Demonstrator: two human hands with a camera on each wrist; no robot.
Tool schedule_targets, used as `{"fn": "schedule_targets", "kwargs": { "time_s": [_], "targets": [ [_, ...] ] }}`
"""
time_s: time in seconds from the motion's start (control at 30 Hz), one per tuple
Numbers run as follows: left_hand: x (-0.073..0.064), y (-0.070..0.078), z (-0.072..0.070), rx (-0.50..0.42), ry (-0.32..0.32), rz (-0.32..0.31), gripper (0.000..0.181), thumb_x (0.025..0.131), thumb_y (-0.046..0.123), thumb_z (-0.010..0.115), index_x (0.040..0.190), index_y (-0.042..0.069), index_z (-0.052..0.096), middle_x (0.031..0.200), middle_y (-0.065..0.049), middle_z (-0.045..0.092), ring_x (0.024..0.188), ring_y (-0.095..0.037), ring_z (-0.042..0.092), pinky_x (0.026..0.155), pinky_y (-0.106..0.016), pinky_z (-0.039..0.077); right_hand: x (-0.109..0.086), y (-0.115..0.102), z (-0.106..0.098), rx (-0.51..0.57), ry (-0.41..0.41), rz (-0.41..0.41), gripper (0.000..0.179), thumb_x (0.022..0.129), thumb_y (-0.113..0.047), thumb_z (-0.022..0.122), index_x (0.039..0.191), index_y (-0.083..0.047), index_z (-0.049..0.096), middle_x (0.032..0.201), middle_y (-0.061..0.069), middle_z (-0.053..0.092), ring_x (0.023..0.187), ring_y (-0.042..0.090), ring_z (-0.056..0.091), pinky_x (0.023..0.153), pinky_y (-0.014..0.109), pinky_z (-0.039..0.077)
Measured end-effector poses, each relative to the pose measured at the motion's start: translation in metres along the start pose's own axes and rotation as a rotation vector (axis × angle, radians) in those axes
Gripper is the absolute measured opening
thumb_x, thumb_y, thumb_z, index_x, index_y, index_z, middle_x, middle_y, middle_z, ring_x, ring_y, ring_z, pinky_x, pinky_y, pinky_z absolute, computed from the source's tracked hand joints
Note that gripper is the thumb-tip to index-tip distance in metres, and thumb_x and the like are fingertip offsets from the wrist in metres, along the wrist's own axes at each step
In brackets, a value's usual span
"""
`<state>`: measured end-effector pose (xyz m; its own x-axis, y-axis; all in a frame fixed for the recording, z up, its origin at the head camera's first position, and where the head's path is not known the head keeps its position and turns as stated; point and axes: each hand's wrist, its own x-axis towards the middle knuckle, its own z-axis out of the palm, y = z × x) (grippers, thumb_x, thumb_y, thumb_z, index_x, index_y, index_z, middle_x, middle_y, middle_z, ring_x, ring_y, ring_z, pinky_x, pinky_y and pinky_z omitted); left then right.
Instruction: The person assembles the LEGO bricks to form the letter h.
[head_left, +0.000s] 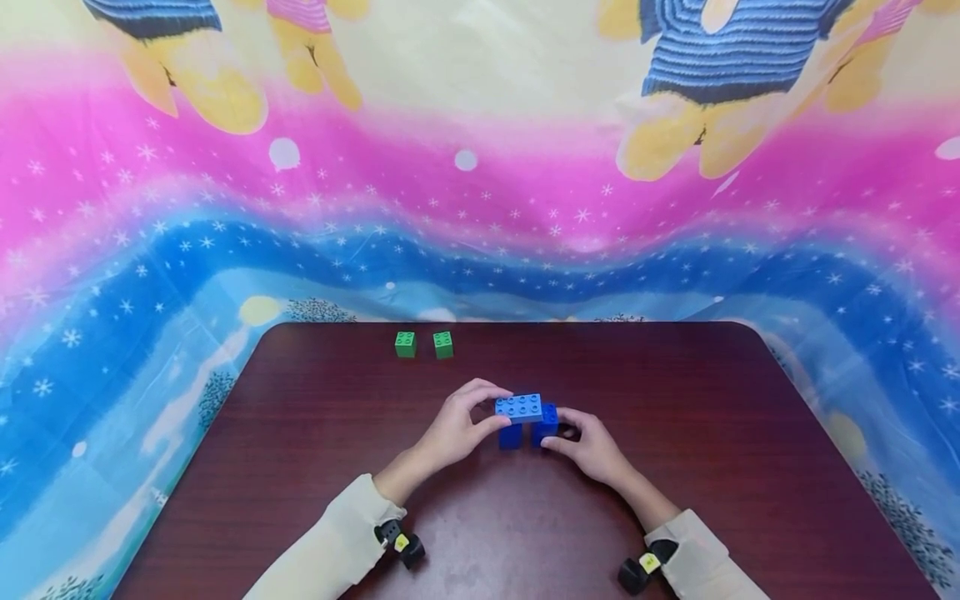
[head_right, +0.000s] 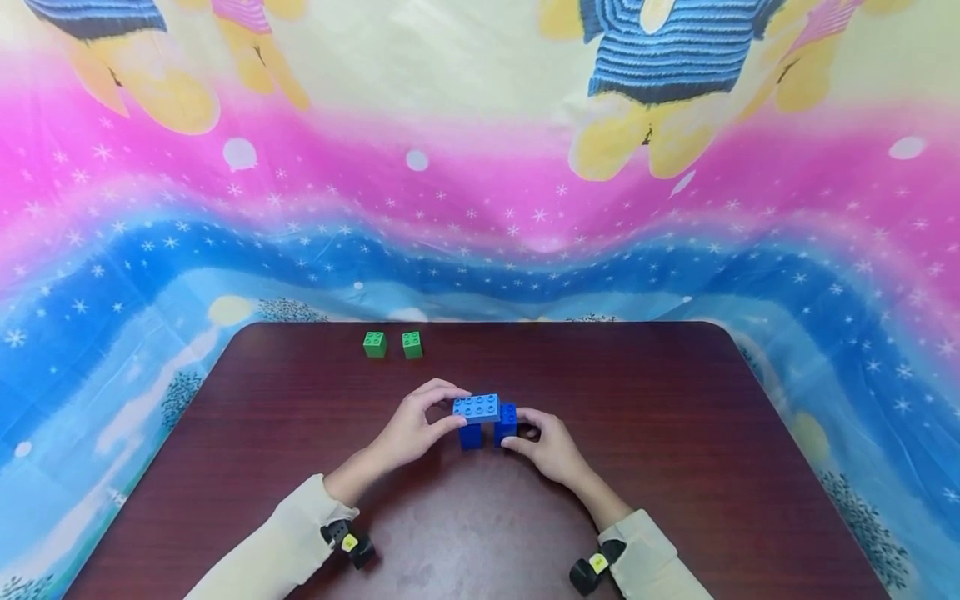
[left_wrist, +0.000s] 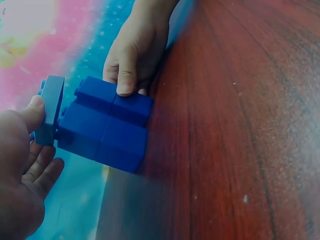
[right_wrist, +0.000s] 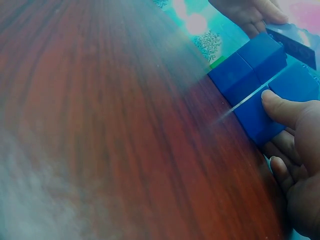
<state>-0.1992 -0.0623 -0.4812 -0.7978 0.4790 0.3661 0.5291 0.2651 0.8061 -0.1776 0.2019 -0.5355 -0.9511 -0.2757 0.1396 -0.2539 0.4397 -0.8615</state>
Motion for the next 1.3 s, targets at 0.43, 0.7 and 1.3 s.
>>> {"fn": "schedule_targets", "kwargs": {
  "time_s": [0.43, 0.7, 1.3],
  "targets": [
    [0.002, 0.000, 0.008, 0.012, -0.013, 0.011, 0.035, 0.092, 0.014, 0.077, 0.124, 0.004, 0.070, 0.116, -0.006, 0.064, 0.097, -0.019, 0.064, 0.084, -0.048, 0.058, -0.001, -0.002, 0.000, -0.010, -0.010, 0.012, 0.043, 0.091, -0.019, 0.079, 0.130, -0.006, 0.066, 0.116, 0.005, 0.072, 0.097, 0.016, 0.068, 0.085, 0.030, 0.057],
    [0.003, 0.004, 0.011, 0.063, -0.016, 0.028, 0.034, 0.093, 0.018, 0.077, 0.124, 0.007, 0.070, 0.116, -0.004, 0.063, 0.097, -0.016, 0.064, 0.086, -0.044, 0.058, -0.001, -0.003, -0.001, -0.007, -0.007, 0.014, 0.043, 0.090, -0.019, 0.079, 0.130, -0.007, 0.067, 0.115, 0.004, 0.072, 0.095, 0.015, 0.068, 0.084, 0.029, 0.056],
    [0.006, 0.008, 0.010, 0.145, -0.040, -0.004, 0.032, 0.095, 0.023, 0.075, 0.124, 0.010, 0.070, 0.116, -0.001, 0.064, 0.105, -0.014, 0.061, 0.092, -0.032, 0.055, 0.001, 0.001, 0.000, 0.005, -0.012, 0.000, 0.043, 0.091, -0.019, 0.079, 0.130, -0.006, 0.067, 0.115, 0.005, 0.073, 0.094, 0.014, 0.069, 0.082, 0.029, 0.057]
  ]
}}
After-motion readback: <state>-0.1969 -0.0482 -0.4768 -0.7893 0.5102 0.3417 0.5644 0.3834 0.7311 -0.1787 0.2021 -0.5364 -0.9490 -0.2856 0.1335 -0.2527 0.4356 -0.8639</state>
